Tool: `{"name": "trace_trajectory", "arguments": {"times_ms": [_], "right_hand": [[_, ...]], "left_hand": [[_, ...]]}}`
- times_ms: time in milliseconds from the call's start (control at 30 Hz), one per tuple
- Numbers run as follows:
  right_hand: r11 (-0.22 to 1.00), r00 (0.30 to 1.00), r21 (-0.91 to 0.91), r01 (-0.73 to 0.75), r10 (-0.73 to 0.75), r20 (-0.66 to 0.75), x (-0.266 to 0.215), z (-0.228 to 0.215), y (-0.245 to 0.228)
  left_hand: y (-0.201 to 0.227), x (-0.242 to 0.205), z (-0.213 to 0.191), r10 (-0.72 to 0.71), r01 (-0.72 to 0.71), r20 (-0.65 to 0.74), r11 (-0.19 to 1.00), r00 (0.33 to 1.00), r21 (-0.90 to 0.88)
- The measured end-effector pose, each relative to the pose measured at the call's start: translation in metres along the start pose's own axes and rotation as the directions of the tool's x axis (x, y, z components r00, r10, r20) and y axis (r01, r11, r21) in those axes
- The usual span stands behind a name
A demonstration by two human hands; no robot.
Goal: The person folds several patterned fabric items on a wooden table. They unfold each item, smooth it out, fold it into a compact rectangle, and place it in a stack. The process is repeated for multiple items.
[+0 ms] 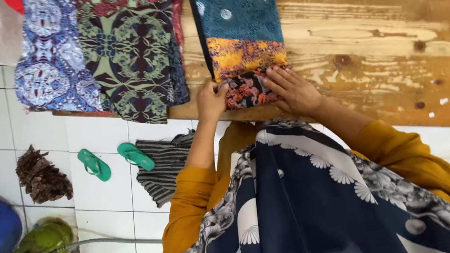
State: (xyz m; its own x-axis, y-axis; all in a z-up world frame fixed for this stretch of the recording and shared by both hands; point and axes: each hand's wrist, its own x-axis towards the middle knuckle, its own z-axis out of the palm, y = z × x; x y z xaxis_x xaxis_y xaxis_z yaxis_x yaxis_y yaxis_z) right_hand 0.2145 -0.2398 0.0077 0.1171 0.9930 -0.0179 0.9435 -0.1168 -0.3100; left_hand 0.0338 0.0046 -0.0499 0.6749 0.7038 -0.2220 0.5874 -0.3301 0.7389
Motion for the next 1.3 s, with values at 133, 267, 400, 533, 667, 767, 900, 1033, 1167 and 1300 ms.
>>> {"name": "trace_trajectory", "arguments": {"times_ms": [133,267,400,533,667,767,900,1033,1167,1300], "right_hand": [[0.991,0.995,-0.114,-0.076,0.082,0.053,0.013,-0.015,-0.002],[0.996,0.992,-0.064,-0.064,0.070,0.105,0.017,-0.027,0.000],[0.906,0.789,0.143,-0.397,0.258,0.557,0.036,-0.041,0.035],[0.925,0.818,0.213,-0.315,0.151,0.556,0.079,-0.055,0.080],[0.657,0.885,0.604,-0.452,0.243,0.398,0.092,-0.067,0.094],[0.380,0.832,0.781,-0.496,0.465,0.302,0.078,-0.056,0.085],[0.547,0.710,0.628,-0.554,0.704,0.013,0.067,-0.011,0.064],[0.685,0.693,0.513,-0.517,0.687,-0.219,0.071,0.014,0.056],[0.957,0.958,0.104,-0.272,0.280,-0.069,0.082,-0.008,0.065],[0.971,0.986,-0.170,0.166,-0.168,0.002,0.071,-0.017,0.052]], "left_hand": [[0.005,0.015,0.004,-0.037,0.034,0.038,0.996,0.999,0.080],[0.008,0.000,-0.002,0.036,-0.031,-0.043,0.994,0.998,0.100],[0.015,-0.013,-0.019,0.385,-0.356,0.079,0.901,0.919,-0.248],[0.028,-0.015,-0.030,0.388,-0.310,0.198,0.890,0.900,-0.333],[0.041,-0.005,-0.025,0.261,-0.231,0.060,0.923,0.963,-0.308],[0.043,0.009,-0.014,0.066,-0.058,0.017,0.947,0.998,-0.317],[0.032,0.013,0.005,-0.012,0.003,-0.048,0.985,0.999,-0.172],[0.023,0.016,0.019,-0.202,0.199,-0.025,0.977,0.979,-0.081],[0.026,0.035,0.016,-0.129,0.129,-0.116,0.992,0.985,-0.001],[0.028,0.014,0.016,-0.226,0.213,-0.121,0.971,0.967,-0.111]]}}
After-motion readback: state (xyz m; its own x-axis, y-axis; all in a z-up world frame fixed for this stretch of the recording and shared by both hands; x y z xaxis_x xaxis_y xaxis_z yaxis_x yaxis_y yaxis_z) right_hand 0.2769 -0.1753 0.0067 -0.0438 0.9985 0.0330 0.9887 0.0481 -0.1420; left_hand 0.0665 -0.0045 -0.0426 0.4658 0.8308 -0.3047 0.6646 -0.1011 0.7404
